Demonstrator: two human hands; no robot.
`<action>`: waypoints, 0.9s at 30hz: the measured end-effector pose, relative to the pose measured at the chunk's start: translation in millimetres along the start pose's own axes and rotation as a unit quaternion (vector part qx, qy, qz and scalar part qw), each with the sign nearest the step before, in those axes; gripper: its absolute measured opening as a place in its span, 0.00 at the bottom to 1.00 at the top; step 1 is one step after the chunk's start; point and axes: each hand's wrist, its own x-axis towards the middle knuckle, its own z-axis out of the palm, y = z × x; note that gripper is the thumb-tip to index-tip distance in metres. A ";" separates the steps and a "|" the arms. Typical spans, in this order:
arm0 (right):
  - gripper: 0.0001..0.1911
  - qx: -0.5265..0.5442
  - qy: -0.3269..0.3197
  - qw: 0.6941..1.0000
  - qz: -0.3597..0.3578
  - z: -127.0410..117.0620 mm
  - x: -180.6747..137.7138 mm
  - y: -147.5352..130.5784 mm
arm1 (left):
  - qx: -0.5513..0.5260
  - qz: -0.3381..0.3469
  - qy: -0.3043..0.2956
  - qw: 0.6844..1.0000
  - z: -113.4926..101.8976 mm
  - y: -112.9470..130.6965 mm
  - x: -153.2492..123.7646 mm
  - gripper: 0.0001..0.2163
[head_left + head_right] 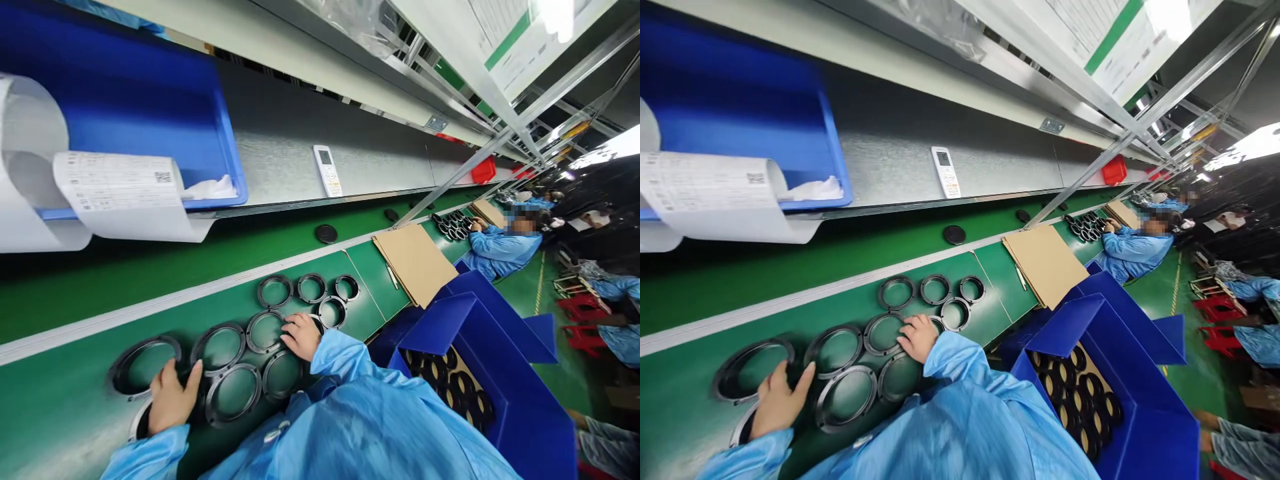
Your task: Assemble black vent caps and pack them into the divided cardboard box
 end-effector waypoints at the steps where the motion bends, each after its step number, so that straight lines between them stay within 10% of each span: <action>1: 0.15 0.006 0.009 1.000 0.012 -5.0 -3.3 6.9 | -0.003 0.009 -0.006 1.000 4.0 8.3 -0.5 0.42; 6: 0.14 0.036 0.054 0.997 0.053 -32.0 -19.6 60.8 | 0.018 -0.004 0.013 1.000 12.2 27.4 -1.4 0.41; 11: 0.12 0.071 0.112 0.981 0.139 -53.8 -49.9 138.3 | 0.052 -0.079 0.155 0.983 15.0 44.8 -27.6 0.38; 15: 0.13 0.113 0.155 0.955 0.227 -60.5 -85.5 203.4 | 0.096 -0.005 0.235 0.967 23.2 72.9 -70.3 0.38; 22: 0.20 0.187 0.215 0.879 0.383 -75.5 -87.9 313.1 | 0.122 0.139 0.150 0.971 82.8 108.3 -119.3 0.34; 27: 0.19 0.172 0.279 0.770 0.547 -129.6 -97.5 397.4 | 0.174 0.156 0.093 0.968 118.1 107.4 -159.8 0.33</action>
